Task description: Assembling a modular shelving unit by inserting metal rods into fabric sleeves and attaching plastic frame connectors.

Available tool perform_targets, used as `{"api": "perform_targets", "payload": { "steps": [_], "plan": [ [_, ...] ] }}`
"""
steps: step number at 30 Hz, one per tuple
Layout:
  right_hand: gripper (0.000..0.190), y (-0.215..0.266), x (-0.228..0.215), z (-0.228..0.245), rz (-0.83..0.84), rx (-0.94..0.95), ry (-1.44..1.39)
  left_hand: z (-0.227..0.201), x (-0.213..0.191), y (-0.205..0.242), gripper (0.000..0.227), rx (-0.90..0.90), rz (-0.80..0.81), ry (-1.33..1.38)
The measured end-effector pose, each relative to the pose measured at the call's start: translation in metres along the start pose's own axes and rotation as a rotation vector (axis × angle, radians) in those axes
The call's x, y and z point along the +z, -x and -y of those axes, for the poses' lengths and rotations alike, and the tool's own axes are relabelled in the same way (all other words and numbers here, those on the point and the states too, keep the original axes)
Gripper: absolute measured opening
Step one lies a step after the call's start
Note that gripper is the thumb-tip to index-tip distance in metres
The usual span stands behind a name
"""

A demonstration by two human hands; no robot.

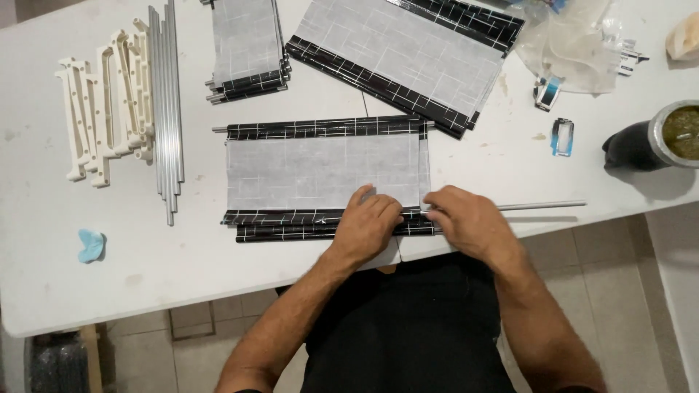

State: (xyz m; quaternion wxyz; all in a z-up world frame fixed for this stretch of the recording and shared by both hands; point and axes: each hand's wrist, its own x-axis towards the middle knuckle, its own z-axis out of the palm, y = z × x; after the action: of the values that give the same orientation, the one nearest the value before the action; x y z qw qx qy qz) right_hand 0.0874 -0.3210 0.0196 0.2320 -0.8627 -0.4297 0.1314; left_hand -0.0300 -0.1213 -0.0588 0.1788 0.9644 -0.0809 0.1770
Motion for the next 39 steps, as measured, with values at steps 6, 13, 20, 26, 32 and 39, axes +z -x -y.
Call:
{"api": "perform_targets", "payload": {
  "steps": [6,13,20,26,32,39],
  "plan": [
    [0.029,-0.016,0.021,0.009,-0.246,-0.105,-0.034,0.013,-0.018,-0.003,0.019,-0.052,-0.035,-0.062],
    [0.027,0.017,-0.029,-0.038,-0.335,0.240,0.023,0.011,-0.044,-0.007,0.025,-0.105,-0.009,-0.037],
    [0.030,0.001,-0.001,0.009,-0.340,0.373,-0.469,-0.022,-0.025,-0.019,0.015,-0.101,0.045,-0.005],
    [0.057,-0.013,0.023,0.025,-0.271,0.141,-0.535,-0.042,-0.013,-0.024,0.013,-0.065,-0.173,-0.095],
    [0.072,-0.008,0.013,0.018,-0.320,0.139,-0.461,-0.036,-0.023,-0.005,0.021,0.024,-0.025,0.024],
    [0.067,0.007,0.040,-0.017,-0.489,0.136,-0.326,0.125,-0.164,-0.014,0.024,-0.866,-0.391,-0.041]
  ]
}}
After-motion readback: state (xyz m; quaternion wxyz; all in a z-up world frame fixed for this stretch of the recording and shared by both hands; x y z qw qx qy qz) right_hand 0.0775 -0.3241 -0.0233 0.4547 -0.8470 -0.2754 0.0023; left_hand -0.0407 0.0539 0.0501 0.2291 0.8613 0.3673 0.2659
